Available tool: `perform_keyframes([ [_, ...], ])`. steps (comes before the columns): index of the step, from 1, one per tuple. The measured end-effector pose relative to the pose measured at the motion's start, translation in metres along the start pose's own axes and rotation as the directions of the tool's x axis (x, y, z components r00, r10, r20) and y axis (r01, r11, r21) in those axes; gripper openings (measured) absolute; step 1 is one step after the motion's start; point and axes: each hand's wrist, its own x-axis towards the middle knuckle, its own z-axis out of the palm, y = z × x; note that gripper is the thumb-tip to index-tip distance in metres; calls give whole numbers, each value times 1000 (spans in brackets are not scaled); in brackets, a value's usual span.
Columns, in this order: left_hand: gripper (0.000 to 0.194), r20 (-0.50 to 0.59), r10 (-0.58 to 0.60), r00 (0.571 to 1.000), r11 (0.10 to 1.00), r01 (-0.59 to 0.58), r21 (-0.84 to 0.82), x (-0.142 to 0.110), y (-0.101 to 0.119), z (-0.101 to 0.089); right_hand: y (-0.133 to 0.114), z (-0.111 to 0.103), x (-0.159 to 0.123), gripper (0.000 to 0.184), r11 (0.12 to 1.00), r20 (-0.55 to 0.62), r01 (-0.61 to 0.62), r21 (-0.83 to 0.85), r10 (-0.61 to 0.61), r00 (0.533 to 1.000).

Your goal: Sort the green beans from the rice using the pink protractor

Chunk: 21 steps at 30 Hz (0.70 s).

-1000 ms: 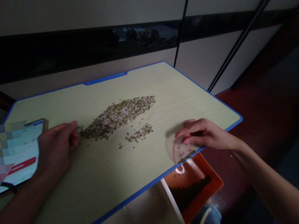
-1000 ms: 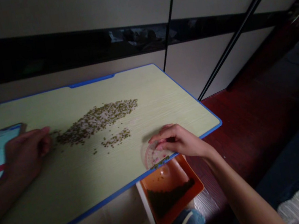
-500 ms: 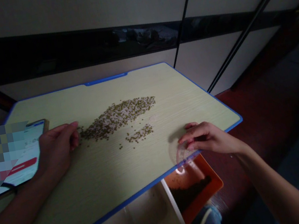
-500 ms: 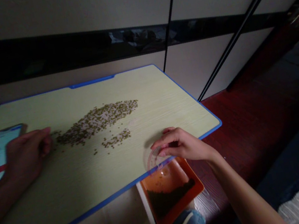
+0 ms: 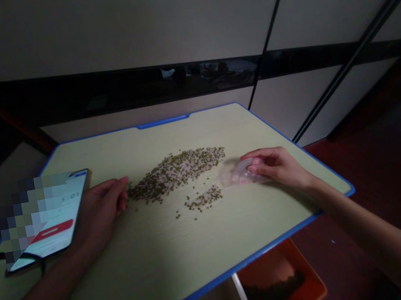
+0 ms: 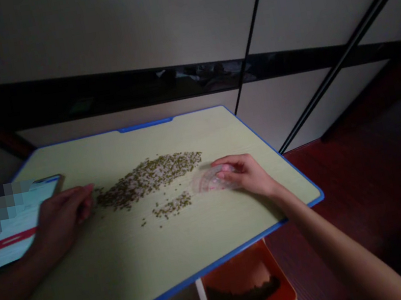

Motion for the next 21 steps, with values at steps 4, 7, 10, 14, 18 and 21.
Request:
perform_keyframes([
  [4,35,-6,-4,1000,1000,4,21,-1,-1,-1,5,12,29,25,998,-64,51,43,-48,997],
  [7,37,-5,-29,1000,998,29,54,-2,-1,-2,6,25,37,22,993,-121,79,84,-69,990],
  [10,40,3,-63,998,993,63,95,-3,-1,-3,5,36,33,20,992,-107,119,36,-114,988],
  [14,42,5,-75,997,990,74,121,-3,-2,-4,4,41,27,21,974,-93,200,-104,-209,973],
  [18,40,-1,-98,995,991,98,93,-3,0,-3,3,40,28,19,947,-85,234,-219,-258,963],
  [21,39,-1,-104,995,991,104,84,-4,1,-2,0,41,27,18,918,-41,282,-279,-305,952],
])
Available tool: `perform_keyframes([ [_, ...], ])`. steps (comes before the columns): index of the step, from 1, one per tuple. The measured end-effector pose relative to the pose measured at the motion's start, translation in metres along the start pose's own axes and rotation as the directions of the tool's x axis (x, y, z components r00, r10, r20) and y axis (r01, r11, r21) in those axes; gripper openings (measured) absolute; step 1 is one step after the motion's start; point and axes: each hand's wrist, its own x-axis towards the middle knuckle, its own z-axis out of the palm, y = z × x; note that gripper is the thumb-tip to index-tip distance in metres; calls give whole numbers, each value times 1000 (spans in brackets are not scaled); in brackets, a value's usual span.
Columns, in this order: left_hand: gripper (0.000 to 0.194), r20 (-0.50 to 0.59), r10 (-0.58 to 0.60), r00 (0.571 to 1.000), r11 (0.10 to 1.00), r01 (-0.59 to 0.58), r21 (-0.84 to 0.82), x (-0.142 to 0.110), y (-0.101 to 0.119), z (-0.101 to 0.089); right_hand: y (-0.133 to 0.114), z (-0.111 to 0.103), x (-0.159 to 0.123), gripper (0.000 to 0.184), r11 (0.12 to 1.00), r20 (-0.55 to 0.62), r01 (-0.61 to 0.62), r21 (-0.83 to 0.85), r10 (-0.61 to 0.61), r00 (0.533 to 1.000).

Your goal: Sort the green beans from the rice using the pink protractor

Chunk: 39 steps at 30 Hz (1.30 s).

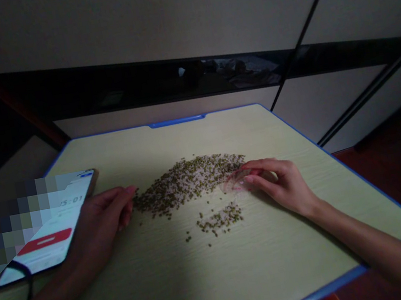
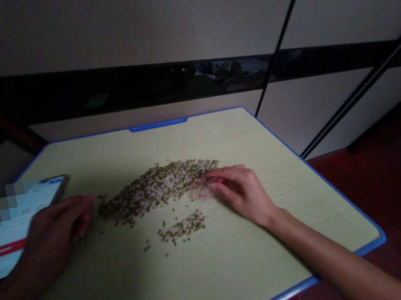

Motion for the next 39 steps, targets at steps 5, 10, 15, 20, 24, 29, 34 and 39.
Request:
perform_keyframes([
  [5,40,4,-2,1000,1000,2,5,-1,0,0,-3,1,-4,16,991,47,110,79,-114,992],
  [10,39,21,-5,1000,1000,5,7,-1,-2,-1,-2,-5,-15,14,977,-75,-46,207,63,995],
  [15,41,23,-18,1000,999,17,50,-1,0,-2,-7,-16,-36,13,914,48,-285,288,283,958],
  [20,40,13,-10,1000,999,9,50,-2,4,-1,-14,-19,-49,13,881,22,-343,327,356,934],
  [24,40,4,-14,1000,998,14,56,-3,6,1,-16,-17,-49,14,878,63,-375,296,374,925],
  [29,38,-5,-2,1000,1000,2,19,-4,10,1,-16,-15,-45,16,889,112,-395,233,379,919],
  [34,37,-5,-18,1000,998,18,66,-6,15,1,-15,-14,-46,17,903,111,-385,189,370,923],
  [39,37,-4,-4,1000,1000,4,19,-4,10,2,-15,-15,-49,15,920,147,-337,201,312,939],
])
